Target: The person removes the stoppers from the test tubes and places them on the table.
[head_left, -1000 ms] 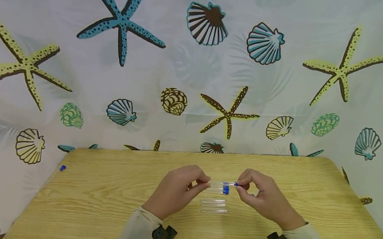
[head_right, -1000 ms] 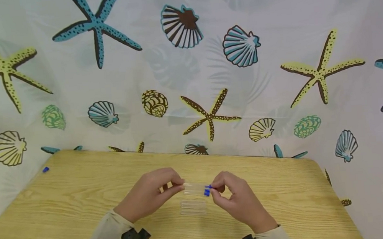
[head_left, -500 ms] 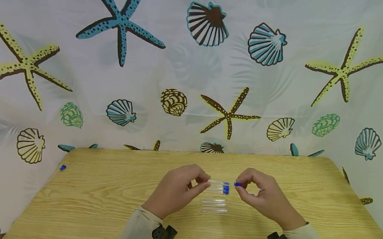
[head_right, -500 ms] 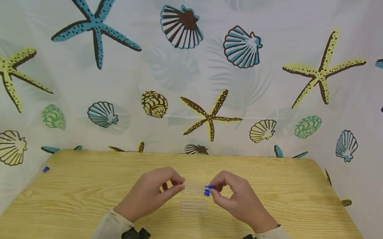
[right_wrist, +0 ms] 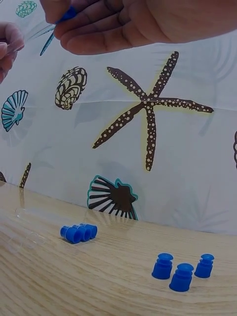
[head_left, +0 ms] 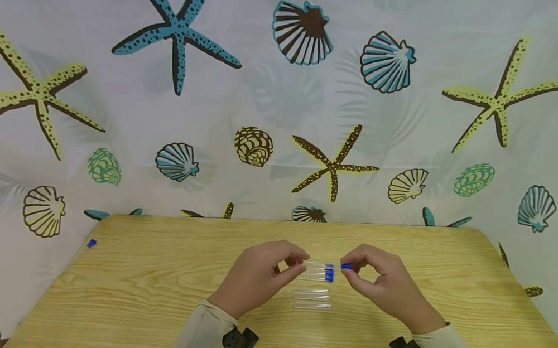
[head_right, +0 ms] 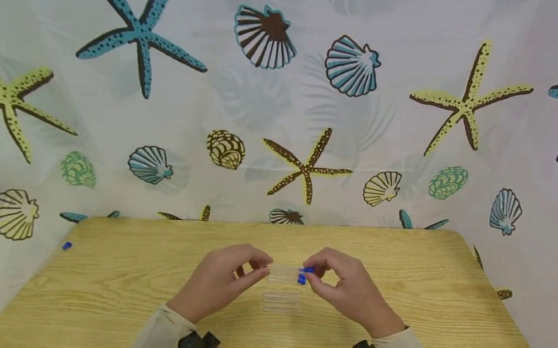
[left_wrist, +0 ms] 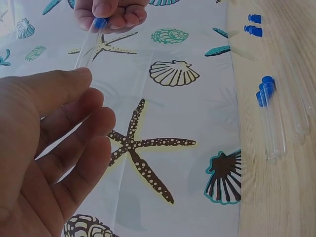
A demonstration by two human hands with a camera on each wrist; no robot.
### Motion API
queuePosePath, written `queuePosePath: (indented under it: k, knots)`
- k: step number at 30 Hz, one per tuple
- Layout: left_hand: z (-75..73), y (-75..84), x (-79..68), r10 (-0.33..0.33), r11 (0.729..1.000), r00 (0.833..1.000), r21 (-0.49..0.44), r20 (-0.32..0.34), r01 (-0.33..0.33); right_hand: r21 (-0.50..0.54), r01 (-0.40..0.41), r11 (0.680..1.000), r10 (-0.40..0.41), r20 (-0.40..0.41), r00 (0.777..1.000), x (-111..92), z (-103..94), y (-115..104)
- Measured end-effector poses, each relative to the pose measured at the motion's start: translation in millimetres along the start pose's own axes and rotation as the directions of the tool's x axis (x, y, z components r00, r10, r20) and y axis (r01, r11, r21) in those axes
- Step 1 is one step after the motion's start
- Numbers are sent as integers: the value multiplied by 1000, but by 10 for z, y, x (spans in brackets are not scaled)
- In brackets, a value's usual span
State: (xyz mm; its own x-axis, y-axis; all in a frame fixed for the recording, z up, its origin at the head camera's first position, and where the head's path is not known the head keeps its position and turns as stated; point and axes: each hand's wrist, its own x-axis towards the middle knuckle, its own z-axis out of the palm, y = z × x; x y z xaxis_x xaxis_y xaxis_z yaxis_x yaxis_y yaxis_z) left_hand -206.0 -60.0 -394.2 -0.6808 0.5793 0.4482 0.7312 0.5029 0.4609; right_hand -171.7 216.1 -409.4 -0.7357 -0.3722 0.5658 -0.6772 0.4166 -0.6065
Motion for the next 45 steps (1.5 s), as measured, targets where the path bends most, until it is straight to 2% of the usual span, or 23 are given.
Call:
queuePosePath:
  k: [8, 16, 21, 26, 31, 35, 38, 45]
  knots:
    - [-20, -1, -45, 13, 1000, 1000, -6, -9, -13, -6, -10, 1000, 10, 0, 1000, -28, 31, -55]
    - [-32, -22, -77, -27, 999, 1000, -26, 1, 27, -68, -15, 998, 13, -27, 1000, -68, 44, -67]
    - [-14, -48, -78, -71, 997, 997, -18, 13, 71, -120, -156, 980, 153, -38, 988, -76, 9, -3]
    - [43, -104, -79, -132, 991, 990, -17, 52, 133, -228, -262, 938, 258, -47, 965, -73, -25, 79]
    - [133, -191, -79, -209, 977, 973, -26, 102, 212, -309, -366, 878, 364, -67, 929, -80, -46, 145]
    - [205, -270, -87, -282, 955, 948, -48, 146, 291, -319, -450, 834, 452, -72, 889, -73, -66, 175]
    - [261, -337, -94, -327, 939, 930, -53, 170, 340, -313, -488, 815, 493, -68, 867, -66, -82, 193]
    - [378, -502, -94, -401, 909, 899, -43, 176, 414, -316, -518, 795, 531, -50, 846, -60, -119, 251]
